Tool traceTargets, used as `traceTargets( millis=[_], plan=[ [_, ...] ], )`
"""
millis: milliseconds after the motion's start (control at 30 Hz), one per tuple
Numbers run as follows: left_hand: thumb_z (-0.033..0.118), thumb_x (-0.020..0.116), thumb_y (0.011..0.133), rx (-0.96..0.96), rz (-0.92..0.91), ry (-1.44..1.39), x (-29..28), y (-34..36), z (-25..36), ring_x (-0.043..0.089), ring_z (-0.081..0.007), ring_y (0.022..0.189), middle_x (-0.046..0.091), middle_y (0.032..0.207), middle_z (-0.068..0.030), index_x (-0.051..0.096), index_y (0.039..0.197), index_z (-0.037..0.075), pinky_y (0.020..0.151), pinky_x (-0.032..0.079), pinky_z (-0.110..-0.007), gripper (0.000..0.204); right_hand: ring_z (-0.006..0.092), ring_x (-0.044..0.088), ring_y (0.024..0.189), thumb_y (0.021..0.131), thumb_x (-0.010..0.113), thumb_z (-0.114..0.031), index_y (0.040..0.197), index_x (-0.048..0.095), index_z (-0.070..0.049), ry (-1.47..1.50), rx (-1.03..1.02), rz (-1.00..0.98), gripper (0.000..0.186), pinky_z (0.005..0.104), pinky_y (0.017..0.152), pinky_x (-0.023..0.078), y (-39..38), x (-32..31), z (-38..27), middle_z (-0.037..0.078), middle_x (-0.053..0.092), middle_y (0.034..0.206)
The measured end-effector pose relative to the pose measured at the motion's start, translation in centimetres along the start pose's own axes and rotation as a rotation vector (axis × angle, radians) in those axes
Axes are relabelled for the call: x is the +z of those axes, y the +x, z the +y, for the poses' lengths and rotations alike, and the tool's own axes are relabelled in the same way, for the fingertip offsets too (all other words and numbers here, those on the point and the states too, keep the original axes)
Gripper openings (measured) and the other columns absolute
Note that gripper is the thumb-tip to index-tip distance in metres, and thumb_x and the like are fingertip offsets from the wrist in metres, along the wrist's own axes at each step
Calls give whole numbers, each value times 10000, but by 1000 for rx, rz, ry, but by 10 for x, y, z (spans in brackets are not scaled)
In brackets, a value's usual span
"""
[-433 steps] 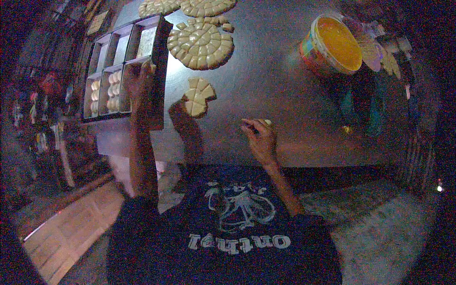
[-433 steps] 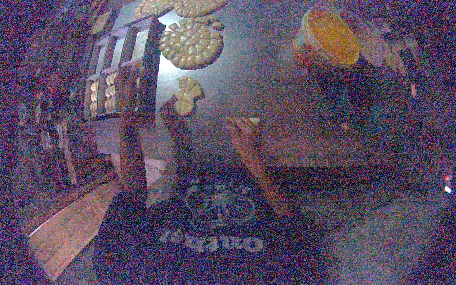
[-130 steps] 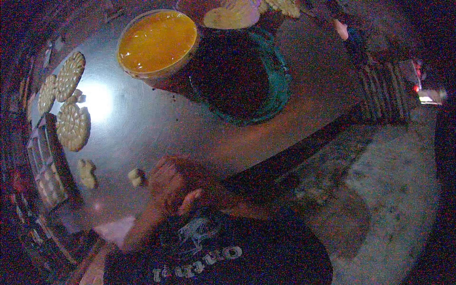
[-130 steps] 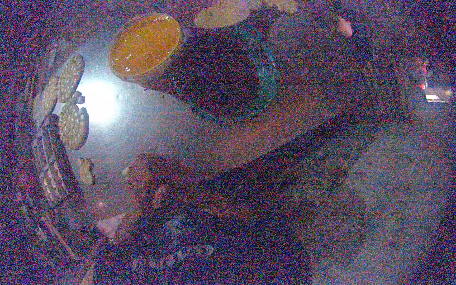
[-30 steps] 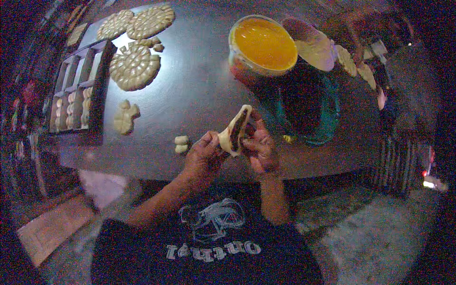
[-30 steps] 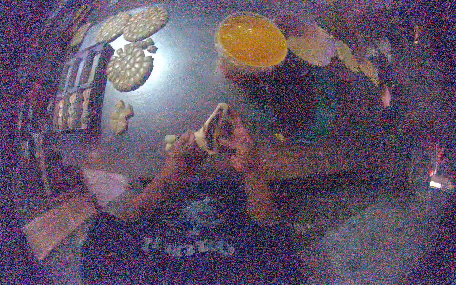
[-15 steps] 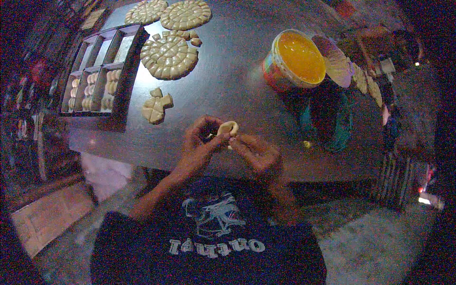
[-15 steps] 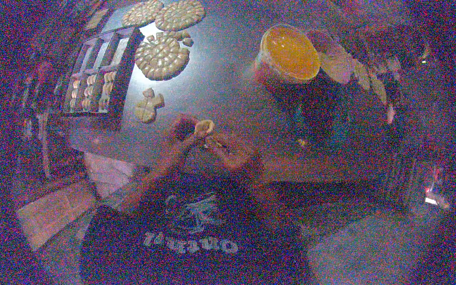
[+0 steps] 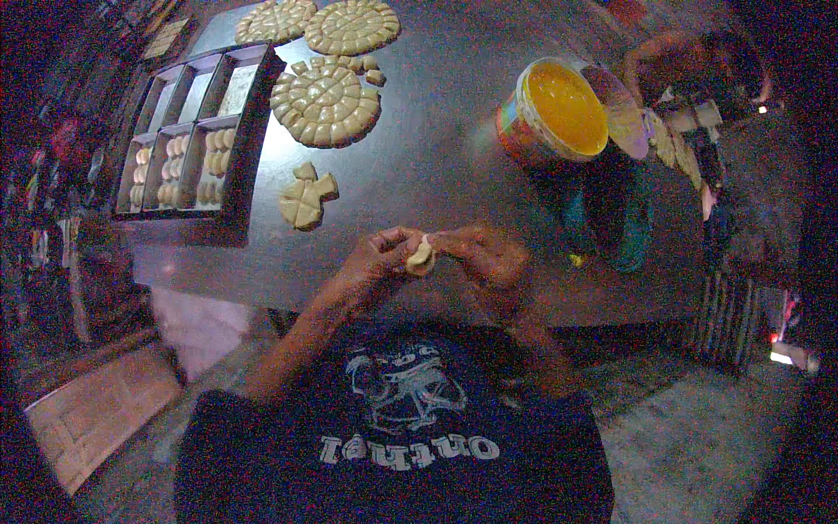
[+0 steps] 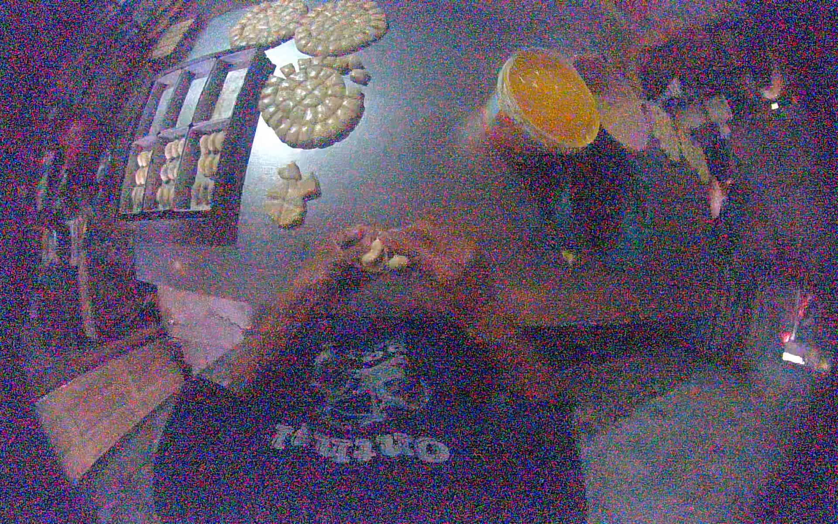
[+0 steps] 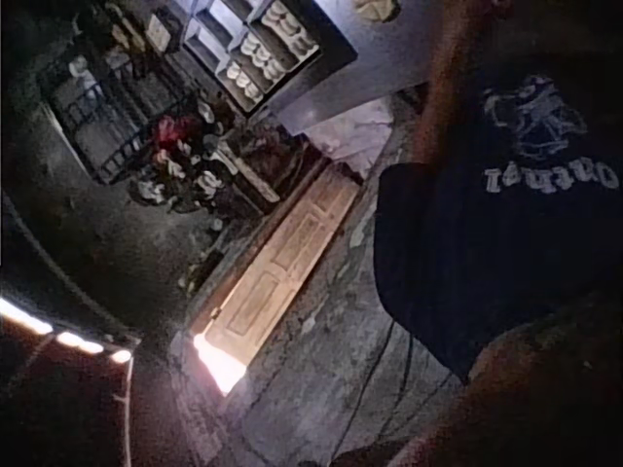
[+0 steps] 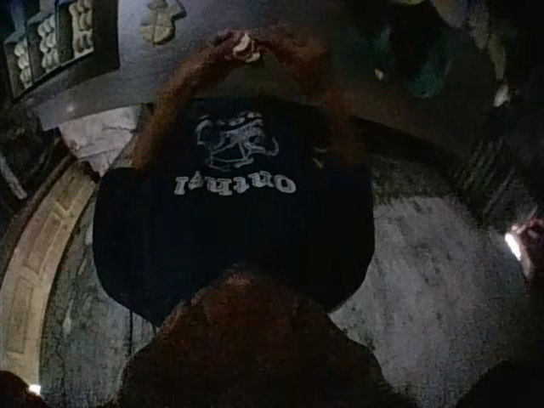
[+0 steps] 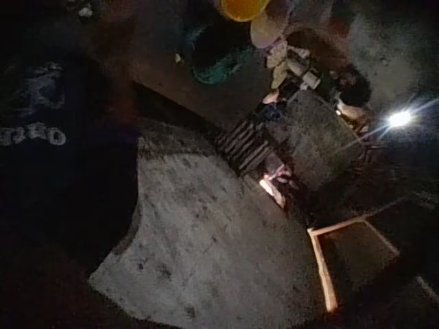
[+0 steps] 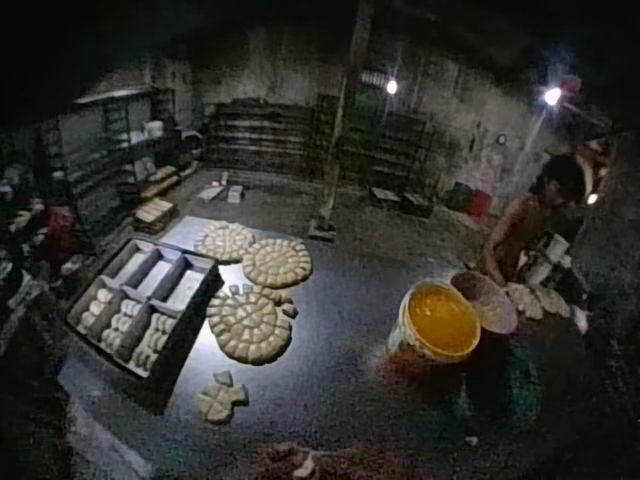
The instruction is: The person shapes dough pieces into small rolls, dips them in a bowl of dark liquid, and then places them into the sections of a divided baking tray.
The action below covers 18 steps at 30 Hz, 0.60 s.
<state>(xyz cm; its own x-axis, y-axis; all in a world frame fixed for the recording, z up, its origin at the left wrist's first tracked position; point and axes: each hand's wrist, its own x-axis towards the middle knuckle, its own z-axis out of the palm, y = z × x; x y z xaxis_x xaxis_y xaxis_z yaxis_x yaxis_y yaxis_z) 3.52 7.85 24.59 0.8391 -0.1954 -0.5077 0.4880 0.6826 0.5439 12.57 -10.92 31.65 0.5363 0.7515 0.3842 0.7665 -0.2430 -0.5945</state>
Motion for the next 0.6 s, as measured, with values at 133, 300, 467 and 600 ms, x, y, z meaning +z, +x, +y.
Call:
traceTargets(
  millis=[133,300,467,600],
  plan=[
    [269,675,923,69,17,-244,34,-14,14,639,-165,932,650,1044,-61,552,1215,59,854,542,-305,381,262,658,1039,758,705,-6,1165,666,-81,-187,179,131,417,358,838,568,6,16,-44,106,673,1123],
    [222,689,910,12,56,-213,38,-17,15,623,-180,1028,627,1127,-69,530,1244,60,883,541,-319,404,271,649,1035,840,676,-43,1217,645,-81,-327,135,285,379,376,864,559,-5,35,-40,88,665,1136],
    [156,670,911,171,35,-94,39,-6,18,618,-175,1039,631,1127,-62,570,1192,43,888,527,-319,319,230,650,923,851,703,-74,1171,669,-72,-264,332,282,321,350,817,548,-1,26,-43,103,690,1033],
    [124,645,917,256,-109,114,30,-5,25,606,-163,1049,629,1142,-56,588,1180,34,878,511,-311,284,173,642,895,867,703,-64,1082,680,-31,448,792,370,219,326,792,535,2,21,-39,78,699,989]
  ],
)
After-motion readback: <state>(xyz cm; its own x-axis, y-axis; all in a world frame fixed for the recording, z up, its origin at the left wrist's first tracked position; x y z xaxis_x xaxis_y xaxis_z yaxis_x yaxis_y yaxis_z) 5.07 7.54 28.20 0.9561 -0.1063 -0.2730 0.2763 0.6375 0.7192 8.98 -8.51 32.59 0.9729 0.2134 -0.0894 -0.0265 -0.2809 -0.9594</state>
